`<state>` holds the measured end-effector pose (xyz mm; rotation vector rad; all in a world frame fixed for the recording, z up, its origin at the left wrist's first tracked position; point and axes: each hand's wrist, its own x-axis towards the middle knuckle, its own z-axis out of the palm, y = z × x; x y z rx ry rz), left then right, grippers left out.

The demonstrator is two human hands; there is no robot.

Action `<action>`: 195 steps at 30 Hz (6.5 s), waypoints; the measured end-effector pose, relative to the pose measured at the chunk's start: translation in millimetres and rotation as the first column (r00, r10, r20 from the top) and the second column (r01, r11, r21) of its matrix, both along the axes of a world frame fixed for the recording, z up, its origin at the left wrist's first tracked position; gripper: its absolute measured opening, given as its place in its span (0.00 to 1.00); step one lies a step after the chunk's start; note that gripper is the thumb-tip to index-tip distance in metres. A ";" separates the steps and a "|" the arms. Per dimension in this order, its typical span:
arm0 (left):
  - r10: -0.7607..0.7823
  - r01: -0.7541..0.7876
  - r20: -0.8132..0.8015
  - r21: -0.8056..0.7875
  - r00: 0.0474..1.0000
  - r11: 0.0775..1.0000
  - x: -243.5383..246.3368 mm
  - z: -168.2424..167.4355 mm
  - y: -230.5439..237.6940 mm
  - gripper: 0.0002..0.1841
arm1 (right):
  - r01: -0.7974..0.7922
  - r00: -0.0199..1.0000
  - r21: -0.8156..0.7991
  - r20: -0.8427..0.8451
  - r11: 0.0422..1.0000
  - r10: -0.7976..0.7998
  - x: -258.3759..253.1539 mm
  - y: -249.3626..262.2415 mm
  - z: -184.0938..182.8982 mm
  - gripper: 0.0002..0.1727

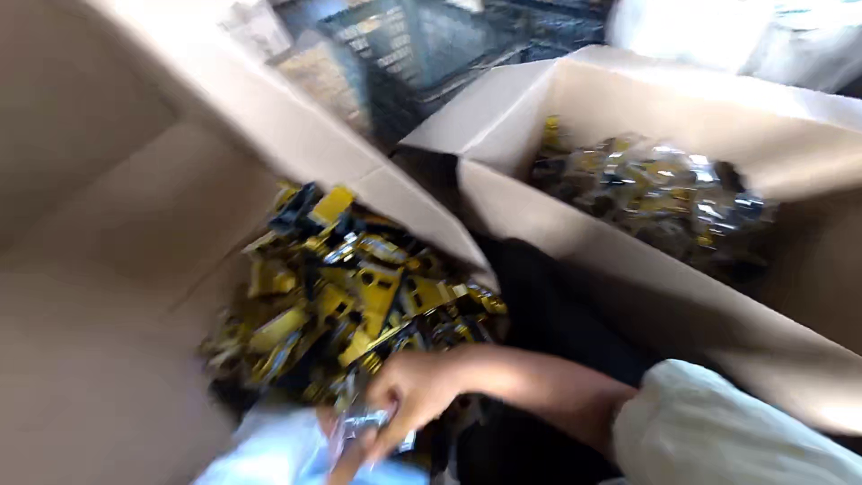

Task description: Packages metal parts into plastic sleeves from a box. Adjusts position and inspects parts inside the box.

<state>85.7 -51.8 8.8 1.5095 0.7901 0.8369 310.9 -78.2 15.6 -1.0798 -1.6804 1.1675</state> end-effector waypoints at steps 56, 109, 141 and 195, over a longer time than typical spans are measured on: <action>0.336 -0.307 -0.003 0.401 0.942 0.863 51.9 -19.1 -20.8 0.27 | 0.243 0.645 -0.556 -0.519 0.795 -0.560 -50.6 11.5 -41.9 0.15; 0.612 -0.515 -0.039 0.500 0.790 0.697 19.0 -11.4 27.7 0.38 | 0.528 0.822 -0.189 -0.134 0.828 -0.554 62.9 20.4 -23.8 0.39; 0.390 -0.392 0.088 0.018 0.917 0.920 4.9 11.2 14.2 0.24 | 0.311 0.562 -0.117 -0.778 0.943 -0.281 41.3 2.9 -31.2 0.17; 0.580 -0.552 0.170 -0.184 0.797 0.813 45.3 18.4 10.5 0.13 | 0.421 0.906 -0.022 0.056 0.907 -0.419 -36.3 19.2 -10.3 0.30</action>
